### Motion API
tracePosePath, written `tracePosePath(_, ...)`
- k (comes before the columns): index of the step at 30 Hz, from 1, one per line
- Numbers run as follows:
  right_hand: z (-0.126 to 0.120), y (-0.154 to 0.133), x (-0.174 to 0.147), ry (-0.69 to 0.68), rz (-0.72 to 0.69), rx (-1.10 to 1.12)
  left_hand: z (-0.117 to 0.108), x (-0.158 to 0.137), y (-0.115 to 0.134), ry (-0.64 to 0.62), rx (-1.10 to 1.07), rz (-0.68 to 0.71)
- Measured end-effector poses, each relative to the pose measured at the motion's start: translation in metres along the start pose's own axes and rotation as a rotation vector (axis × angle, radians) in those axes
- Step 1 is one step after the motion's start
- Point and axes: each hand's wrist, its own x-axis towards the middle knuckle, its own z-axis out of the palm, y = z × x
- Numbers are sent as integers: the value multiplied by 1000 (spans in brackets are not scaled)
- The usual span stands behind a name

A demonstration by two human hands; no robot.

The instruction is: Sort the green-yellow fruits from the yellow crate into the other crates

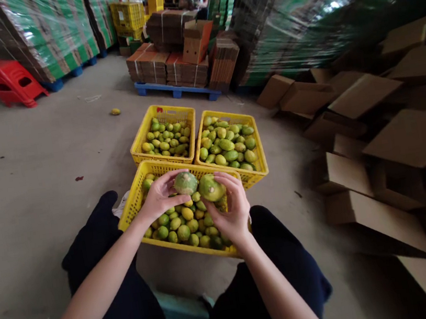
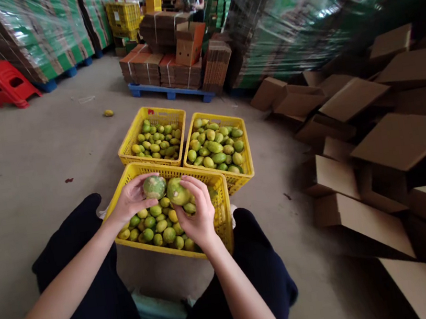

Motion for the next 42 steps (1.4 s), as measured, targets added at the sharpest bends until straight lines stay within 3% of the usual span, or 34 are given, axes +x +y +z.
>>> tracePosePath(5, 5, 2, 1, -101, 556, 566, -4, 5, -9, 52, -40, -185)
tracePosePath(10, 5, 1, 2, -204, 956, 872, -6, 8, -18, 102, -50, -335)
tracePosePath(15, 5, 5, 2, -266, 1172, 1076, -6, 6, -22, 67, 67, -363)
tracePosePath(21, 4, 7, 7, -232, 1350, 1056, -3, 6, -24, 45, 172, -347)
tracePosePath(25, 2, 8, 8, -203, 1365, 1043, -1, 8, -29, 89, 130, -349)
tracePosePath(29, 1, 9, 8, -122, 1288, 1040, 0, 10, -29, 139, 34, -201)
tracePosePath(33, 1, 10, 8, 26, 1076, 887, 0, 10, -24, 110, -16, -79)
tracePosePath(38, 2, 10, 6, 48, 725, 595, -1, 8, -24, 37, -30, -67)
tracePosePath(42, 2, 7, 5, 69, 594, 533, -2, 7, -26, 40, -74, -53)
